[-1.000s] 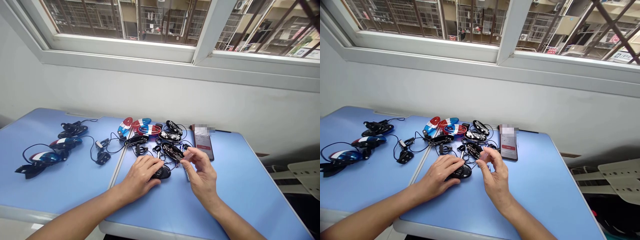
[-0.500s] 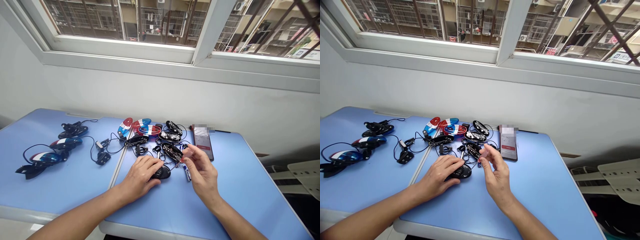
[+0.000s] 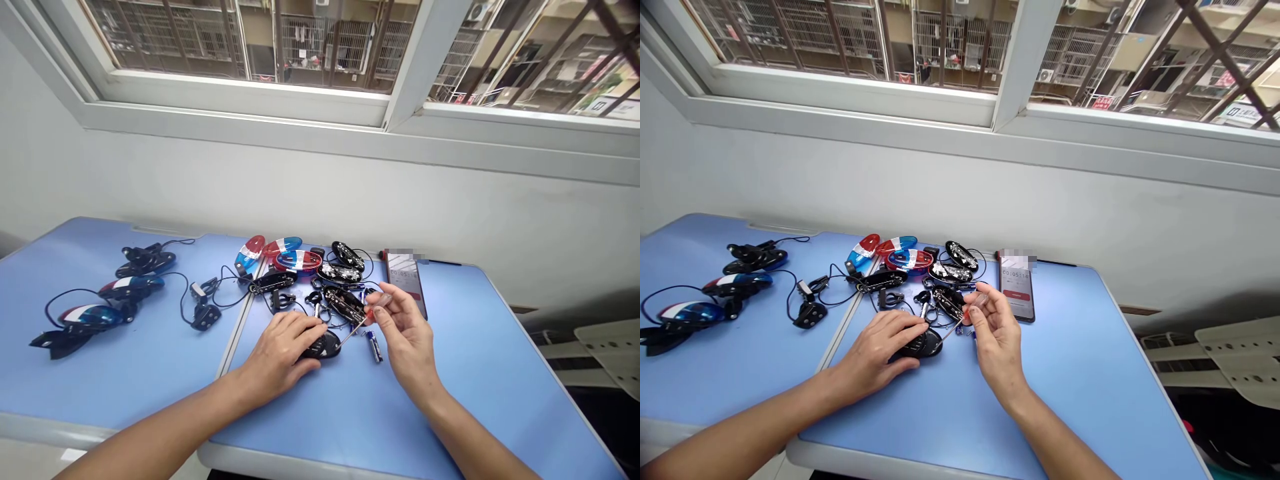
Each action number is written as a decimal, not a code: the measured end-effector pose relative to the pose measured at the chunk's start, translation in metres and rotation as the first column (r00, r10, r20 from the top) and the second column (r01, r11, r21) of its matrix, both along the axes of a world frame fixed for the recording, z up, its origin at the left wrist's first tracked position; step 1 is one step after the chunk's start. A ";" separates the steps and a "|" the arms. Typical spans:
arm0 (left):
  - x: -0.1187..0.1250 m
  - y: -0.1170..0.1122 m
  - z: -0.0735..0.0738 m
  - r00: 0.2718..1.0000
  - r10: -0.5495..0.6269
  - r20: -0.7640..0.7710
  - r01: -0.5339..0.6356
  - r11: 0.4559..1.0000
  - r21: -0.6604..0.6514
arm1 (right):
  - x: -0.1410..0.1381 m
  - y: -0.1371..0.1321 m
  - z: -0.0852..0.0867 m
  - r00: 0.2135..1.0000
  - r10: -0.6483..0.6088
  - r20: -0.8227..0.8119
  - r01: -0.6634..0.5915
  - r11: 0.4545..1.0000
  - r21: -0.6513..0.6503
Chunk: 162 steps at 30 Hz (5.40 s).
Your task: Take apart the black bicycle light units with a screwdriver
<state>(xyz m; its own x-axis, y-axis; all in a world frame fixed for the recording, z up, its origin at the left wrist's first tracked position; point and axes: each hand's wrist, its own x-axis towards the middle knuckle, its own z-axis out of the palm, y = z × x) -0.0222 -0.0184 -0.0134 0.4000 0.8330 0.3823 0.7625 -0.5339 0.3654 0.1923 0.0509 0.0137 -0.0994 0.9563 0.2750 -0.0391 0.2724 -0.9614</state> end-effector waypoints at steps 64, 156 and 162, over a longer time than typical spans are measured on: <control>0.000 0.001 0.001 0.999 0.032 -0.021 -0.032 0.999 0.000 | 0.005 -0.014 0.005 0.932 0.172 0.318 -0.289 0.883 0.370; 0.000 0.001 0.002 0.998 0.045 -0.037 -0.045 0.999 -0.016 | -0.002 -0.012 -0.003 0.980 -0.067 0.185 -0.006 0.930 0.368; -0.001 0.001 0.003 0.998 0.034 -0.045 -0.034 0.999 -0.008 | -0.003 -0.008 -0.002 0.996 -0.012 0.090 -0.006 0.980 0.196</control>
<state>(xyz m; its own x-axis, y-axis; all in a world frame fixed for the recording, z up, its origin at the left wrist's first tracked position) -0.0234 -0.0174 -0.0099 0.3879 0.8495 0.3576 0.7959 -0.5044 0.3348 0.1897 0.0425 0.0116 -0.1297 0.8849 0.4474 0.0465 0.4562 -0.8887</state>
